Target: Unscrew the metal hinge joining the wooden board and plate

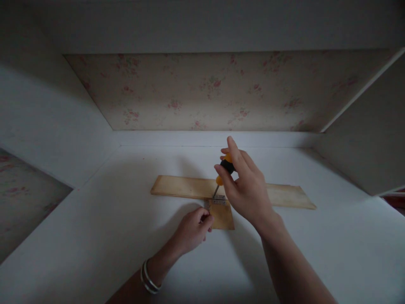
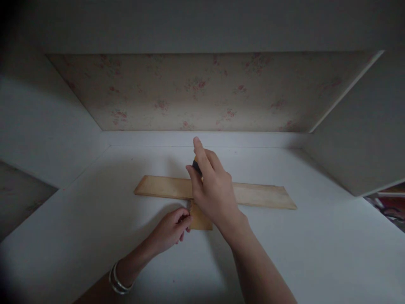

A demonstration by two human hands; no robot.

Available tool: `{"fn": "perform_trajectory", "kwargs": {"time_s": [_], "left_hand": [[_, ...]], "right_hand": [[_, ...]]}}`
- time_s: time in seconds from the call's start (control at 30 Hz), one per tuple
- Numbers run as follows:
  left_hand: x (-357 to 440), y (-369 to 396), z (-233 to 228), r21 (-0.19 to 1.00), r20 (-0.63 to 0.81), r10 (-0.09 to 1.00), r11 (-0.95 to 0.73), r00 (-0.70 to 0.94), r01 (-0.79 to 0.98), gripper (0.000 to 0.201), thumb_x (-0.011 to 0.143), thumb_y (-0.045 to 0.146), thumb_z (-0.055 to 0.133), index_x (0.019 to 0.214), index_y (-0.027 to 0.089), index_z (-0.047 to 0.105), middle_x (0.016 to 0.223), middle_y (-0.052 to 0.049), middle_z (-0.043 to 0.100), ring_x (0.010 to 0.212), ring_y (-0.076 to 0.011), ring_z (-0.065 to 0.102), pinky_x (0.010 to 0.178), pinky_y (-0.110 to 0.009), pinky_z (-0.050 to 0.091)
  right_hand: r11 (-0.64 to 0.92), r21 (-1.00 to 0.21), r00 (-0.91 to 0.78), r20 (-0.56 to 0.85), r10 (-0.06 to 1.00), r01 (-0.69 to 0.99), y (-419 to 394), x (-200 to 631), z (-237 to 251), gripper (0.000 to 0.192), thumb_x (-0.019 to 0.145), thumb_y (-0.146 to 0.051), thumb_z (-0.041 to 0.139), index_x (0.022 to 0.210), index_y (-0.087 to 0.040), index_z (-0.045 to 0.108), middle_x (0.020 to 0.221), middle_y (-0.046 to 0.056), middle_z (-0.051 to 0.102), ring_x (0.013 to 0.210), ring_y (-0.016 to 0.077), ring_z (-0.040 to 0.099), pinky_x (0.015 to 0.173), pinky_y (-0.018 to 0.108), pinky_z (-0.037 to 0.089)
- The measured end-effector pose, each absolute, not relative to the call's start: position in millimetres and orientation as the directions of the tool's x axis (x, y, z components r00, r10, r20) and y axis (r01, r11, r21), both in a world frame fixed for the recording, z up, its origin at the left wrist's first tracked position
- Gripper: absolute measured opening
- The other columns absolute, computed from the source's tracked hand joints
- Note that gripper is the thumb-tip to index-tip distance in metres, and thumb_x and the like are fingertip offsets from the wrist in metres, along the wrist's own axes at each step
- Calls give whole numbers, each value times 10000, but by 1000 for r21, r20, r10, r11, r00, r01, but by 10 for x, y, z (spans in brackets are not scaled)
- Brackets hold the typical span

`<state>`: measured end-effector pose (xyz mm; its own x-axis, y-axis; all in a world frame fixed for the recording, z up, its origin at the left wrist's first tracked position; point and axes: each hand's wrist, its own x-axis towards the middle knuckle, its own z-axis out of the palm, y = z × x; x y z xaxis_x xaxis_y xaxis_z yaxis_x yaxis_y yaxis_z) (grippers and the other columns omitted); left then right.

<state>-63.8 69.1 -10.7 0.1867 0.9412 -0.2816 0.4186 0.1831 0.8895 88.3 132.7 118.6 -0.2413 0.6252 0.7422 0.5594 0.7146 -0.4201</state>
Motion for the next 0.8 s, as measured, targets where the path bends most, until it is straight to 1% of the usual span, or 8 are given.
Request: {"fn": "perform_trajectory", "kwargs": {"time_s": [0.1, 0.2, 0.33, 0.43, 0.5, 0.57, 0.7, 0.8], "left_hand": [[-639, 685, -97, 890, -283, 940, 184, 189, 418, 303, 902, 442, 417, 785, 182, 520, 719, -4, 624, 487, -93, 515, 472, -216, 349], [-639, 679, -85, 889, -284, 941, 187, 185, 417, 298, 899, 439, 418, 782, 183, 518, 724, -1, 626, 487, -92, 516, 472, -214, 351], [-634, 682, -83, 890, -279, 944, 184, 177, 417, 294, 896, 437, 422, 777, 184, 512, 717, 1, 627, 481, -89, 511, 479, -214, 356], [-632, 685, -89, 885, -285, 943, 189, 173, 426, 291, 893, 436, 421, 783, 184, 514, 727, -2, 634, 478, -90, 510, 479, -217, 355], [-634, 683, -93, 882, -289, 942, 192, 171, 431, 290, 893, 437, 422, 789, 184, 518, 732, -4, 638, 479, -91, 511, 478, -218, 351], [-637, 678, -93, 881, -286, 943, 189, 169, 434, 293, 896, 439, 422, 787, 185, 518, 727, -2, 635, 482, -92, 513, 480, -219, 349], [-639, 672, -78, 884, -274, 946, 177, 172, 432, 304, 904, 444, 421, 777, 184, 515, 715, 5, 623, 482, -87, 509, 483, -218, 348], [-634, 677, -65, 886, -276, 945, 179, 175, 428, 300, 905, 438, 419, 780, 182, 515, 713, 10, 616, 480, -84, 506, 480, -216, 348]], "right_hand": [[746, -437, -314, 712, 628, 502, 1299, 880, 1215, 630, 940, -166, 457, 1514, -304, 239, 1370, 105, 521, 1188, 224, 550, 977, 459, 498], [743, -461, -317, 699, 641, 486, 1278, 871, 1235, 539, 932, -165, 470, 1448, -275, 358, 1368, 95, 536, 1225, 223, 537, 1009, 456, 486], [720, -429, -205, 765, 611, 546, 1281, 863, 1236, 347, 889, -235, 601, 1236, -238, 584, 1244, 86, 618, 1088, 223, 621, 949, 416, 528], [684, -406, -38, 844, 534, 607, 1301, 853, 1219, 232, 831, -286, 696, 1057, -231, 699, 1178, 102, 577, 859, 182, 649, 780, 382, 572], [671, -416, 31, 862, 506, 614, 1313, 843, 1208, 250, 811, -288, 720, 1059, -250, 713, 1074, 84, 575, 797, 167, 631, 712, 371, 569], [696, -433, 27, 859, 512, 572, 1311, 837, 1210, 320, 815, -259, 714, 1133, -275, 688, 990, 56, 615, 824, 173, 634, 738, 371, 568], [729, -484, -46, 818, 574, 484, 1271, 854, 1253, 298, 849, -175, 650, 1135, -251, 680, 1020, 46, 698, 908, 178, 661, 847, 370, 555], [723, -463, -74, 815, 574, 512, 1261, 877, 1275, 271, 863, -172, 625, 1121, -236, 681, 1048, 48, 710, 971, 194, 663, 898, 384, 540]]}}
